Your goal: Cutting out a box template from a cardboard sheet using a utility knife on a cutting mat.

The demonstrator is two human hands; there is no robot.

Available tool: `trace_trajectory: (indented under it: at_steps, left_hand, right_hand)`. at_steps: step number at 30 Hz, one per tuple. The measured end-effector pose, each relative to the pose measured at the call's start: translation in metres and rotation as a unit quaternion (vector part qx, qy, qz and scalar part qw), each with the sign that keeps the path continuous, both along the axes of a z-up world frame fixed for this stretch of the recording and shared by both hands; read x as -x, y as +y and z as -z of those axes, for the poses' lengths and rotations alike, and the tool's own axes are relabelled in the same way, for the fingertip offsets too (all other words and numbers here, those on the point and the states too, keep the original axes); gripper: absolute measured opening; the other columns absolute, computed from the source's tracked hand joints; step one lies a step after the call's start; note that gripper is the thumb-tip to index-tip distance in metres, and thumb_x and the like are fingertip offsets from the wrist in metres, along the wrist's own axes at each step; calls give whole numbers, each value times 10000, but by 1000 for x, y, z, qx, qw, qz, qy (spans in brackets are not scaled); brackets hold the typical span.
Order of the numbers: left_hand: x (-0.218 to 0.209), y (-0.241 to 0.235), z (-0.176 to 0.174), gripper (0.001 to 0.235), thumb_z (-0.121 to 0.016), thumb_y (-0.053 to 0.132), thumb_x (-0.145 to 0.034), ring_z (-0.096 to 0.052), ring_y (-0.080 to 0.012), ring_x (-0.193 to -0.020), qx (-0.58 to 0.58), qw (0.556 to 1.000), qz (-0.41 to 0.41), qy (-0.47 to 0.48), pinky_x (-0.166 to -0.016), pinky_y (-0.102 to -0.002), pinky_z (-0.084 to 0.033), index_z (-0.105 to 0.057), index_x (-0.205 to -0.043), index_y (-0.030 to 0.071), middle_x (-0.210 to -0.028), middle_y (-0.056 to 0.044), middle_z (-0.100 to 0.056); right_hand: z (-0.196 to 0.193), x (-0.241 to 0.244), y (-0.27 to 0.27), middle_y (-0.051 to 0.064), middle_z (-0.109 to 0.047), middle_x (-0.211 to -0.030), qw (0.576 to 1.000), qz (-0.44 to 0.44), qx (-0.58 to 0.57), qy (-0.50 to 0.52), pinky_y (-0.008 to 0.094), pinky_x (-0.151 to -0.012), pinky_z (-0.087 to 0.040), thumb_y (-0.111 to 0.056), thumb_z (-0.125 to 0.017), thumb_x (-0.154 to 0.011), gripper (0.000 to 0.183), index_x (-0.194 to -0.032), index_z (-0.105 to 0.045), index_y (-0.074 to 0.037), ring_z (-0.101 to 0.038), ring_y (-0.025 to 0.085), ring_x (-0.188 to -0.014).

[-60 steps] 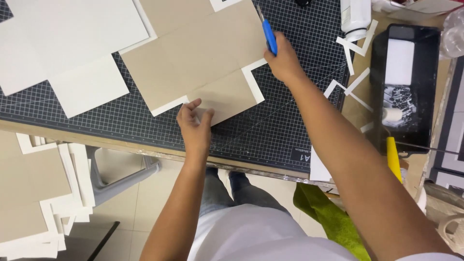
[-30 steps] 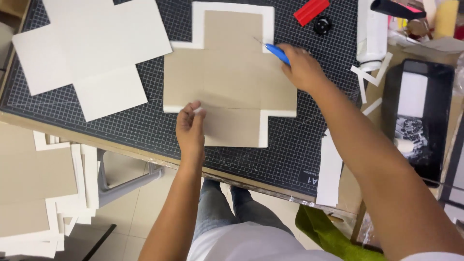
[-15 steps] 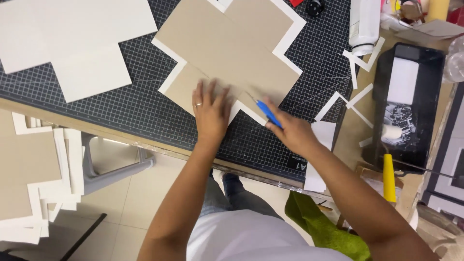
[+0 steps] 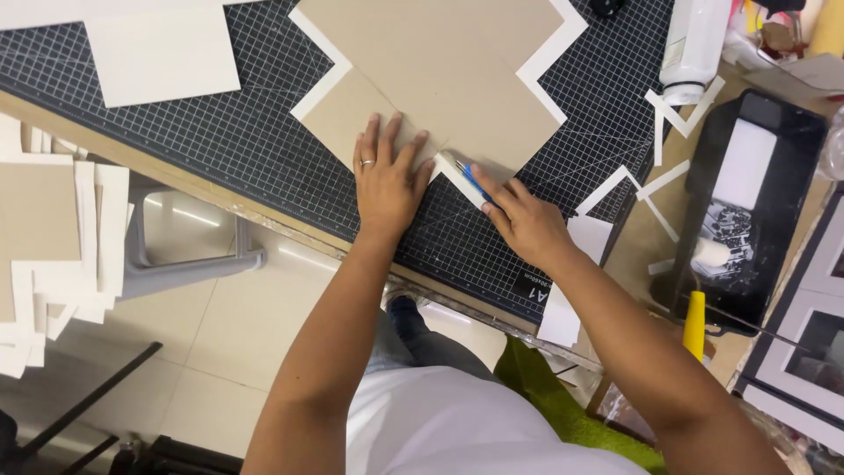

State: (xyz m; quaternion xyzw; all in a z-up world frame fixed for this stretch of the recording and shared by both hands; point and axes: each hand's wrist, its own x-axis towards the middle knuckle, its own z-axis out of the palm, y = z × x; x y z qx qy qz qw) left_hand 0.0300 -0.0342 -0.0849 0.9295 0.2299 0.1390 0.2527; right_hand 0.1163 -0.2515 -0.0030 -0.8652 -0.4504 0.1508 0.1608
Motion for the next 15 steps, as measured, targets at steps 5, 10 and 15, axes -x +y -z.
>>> trace_trajectory:
  at_steps: [5, 10, 15]
  left_hand:
    - [1, -1, 0, 411, -688, 466, -991, -186, -318, -1553, -4, 1000, 0, 4, -1270, -521, -148, -638, -1376, 331, -1571, -10, -434]
    - [1, 0, -2, 396, -684, 442, -998, -184, -327, -1548, -4, 1000, 6, -1, -1264, -528, -148, -636, -1374, 324, -1568, -26, -429]
    - [1, 0, -1, 398, -682, 448, -996, -189, -326, -1546, -10, 1000, 7, -3, -1262, -528, -153, -632, -1370, 321, -1568, -28, -428]
  right_hand:
    - [-12, 1, 6, 102, -638, -1069, 1000, -12, 19, 5, 478, -617, -616, -327, -456, -1092, 541, -1624, -363, -325, -729, 383, -754]
    - [-1, 0, 4, 112, -624, -1061, 1000, -13, 27, 0, 473, -595, -615, -313, -461, -1093, 538, -1624, -369, -301, -728, 390, -740]
    - [5, 3, 2, 103, -606, -1067, 999, -7, 30, -12, 471, -580, -614, -324, -452, -1099, 534, -1625, -372, -281, -727, 377, -742]
